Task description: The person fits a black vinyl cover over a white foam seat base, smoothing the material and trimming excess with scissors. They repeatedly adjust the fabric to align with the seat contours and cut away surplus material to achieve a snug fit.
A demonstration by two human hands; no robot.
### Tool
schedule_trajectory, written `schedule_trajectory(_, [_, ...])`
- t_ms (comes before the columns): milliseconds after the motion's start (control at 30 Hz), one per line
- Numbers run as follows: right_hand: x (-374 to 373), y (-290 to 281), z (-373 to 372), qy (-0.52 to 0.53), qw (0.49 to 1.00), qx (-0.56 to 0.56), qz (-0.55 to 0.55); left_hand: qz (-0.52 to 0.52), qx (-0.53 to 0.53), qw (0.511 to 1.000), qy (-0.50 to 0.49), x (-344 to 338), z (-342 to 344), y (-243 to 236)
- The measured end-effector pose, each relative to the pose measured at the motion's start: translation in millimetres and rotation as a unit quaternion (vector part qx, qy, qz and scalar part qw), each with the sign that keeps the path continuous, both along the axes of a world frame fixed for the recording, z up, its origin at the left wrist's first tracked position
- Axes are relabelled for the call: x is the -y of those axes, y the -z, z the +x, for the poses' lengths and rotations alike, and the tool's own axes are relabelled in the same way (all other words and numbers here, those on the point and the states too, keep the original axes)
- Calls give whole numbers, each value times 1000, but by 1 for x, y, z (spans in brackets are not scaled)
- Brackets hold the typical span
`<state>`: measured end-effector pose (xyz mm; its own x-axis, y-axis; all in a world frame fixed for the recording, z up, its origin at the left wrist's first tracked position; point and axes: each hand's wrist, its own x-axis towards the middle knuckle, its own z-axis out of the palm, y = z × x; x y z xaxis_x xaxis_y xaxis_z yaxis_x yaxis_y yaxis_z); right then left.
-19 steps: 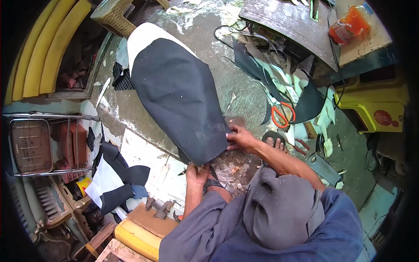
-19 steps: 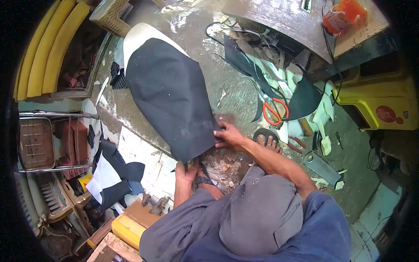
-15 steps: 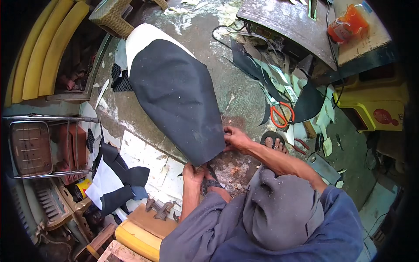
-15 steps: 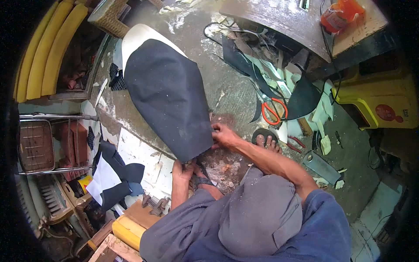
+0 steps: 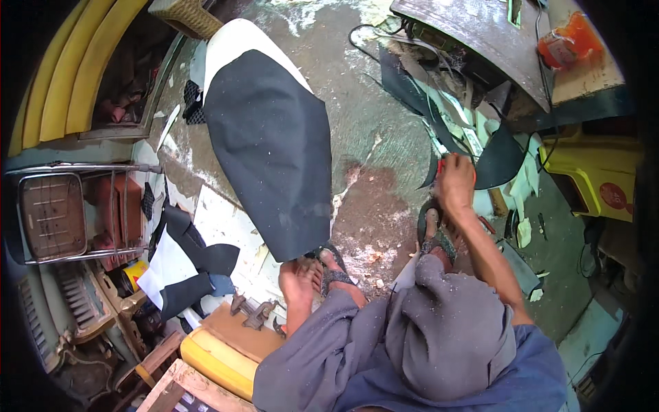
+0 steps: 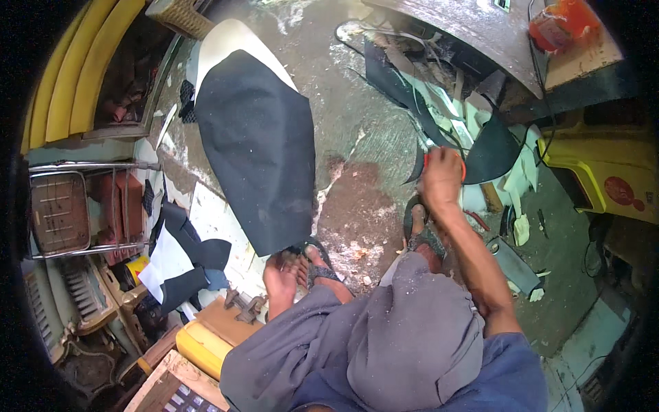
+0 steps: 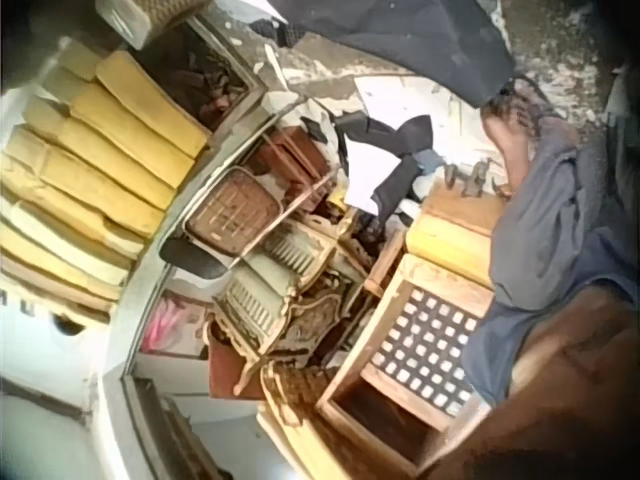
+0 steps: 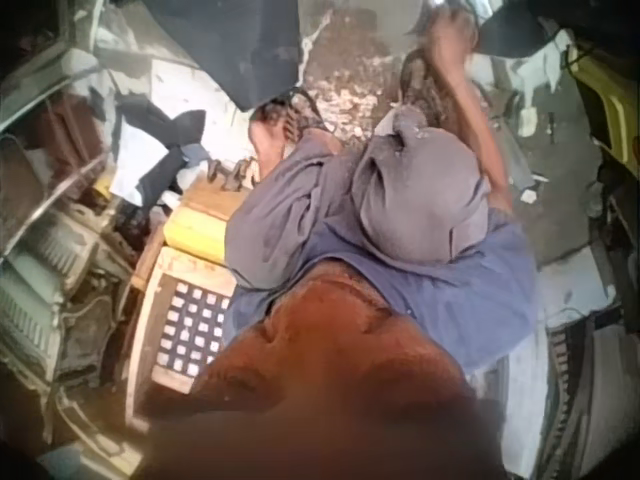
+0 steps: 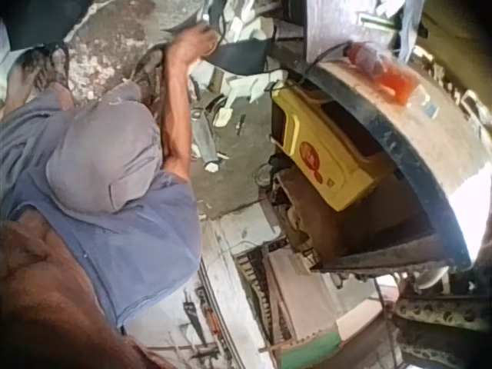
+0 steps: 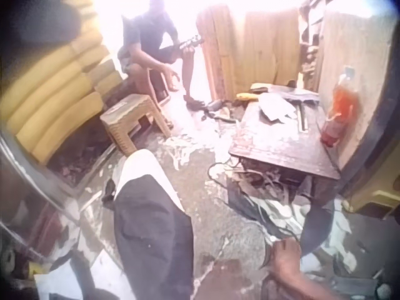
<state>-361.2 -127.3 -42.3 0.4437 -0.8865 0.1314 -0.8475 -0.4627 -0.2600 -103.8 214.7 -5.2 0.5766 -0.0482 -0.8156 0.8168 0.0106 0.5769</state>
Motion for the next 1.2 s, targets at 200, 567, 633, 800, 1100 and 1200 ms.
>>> schedule_trajectory(200, [31, -7, -37, -9, 985, 29, 169, 43, 212, 934, 285, 31, -42, -26])
schedule_trajectory(567, [27, -11, -46, -57, 988, 38, 135, 232, 313, 875, 288, 76, -34, -55])
schedule_trajectory(633, [26, -14, -44, -33, 983, 35, 179, 227, 313, 874, 293, 76, -34, -54])
schedule_trajectory(800, [11, -63, -32, -27, 893, 152, 424, 166, 278, 902, 286, 59, -29, -42])
schedule_trajectory(1100, [-59, -41, 13, -304, 670, 11, 678, 218, 203, 889, 349, 58, -23, -49])
schedule_trajectory(1200, [-72, -10, 29, -348, 636, 23, 689, 188, 236, 896, 324, 56, -25, -43])
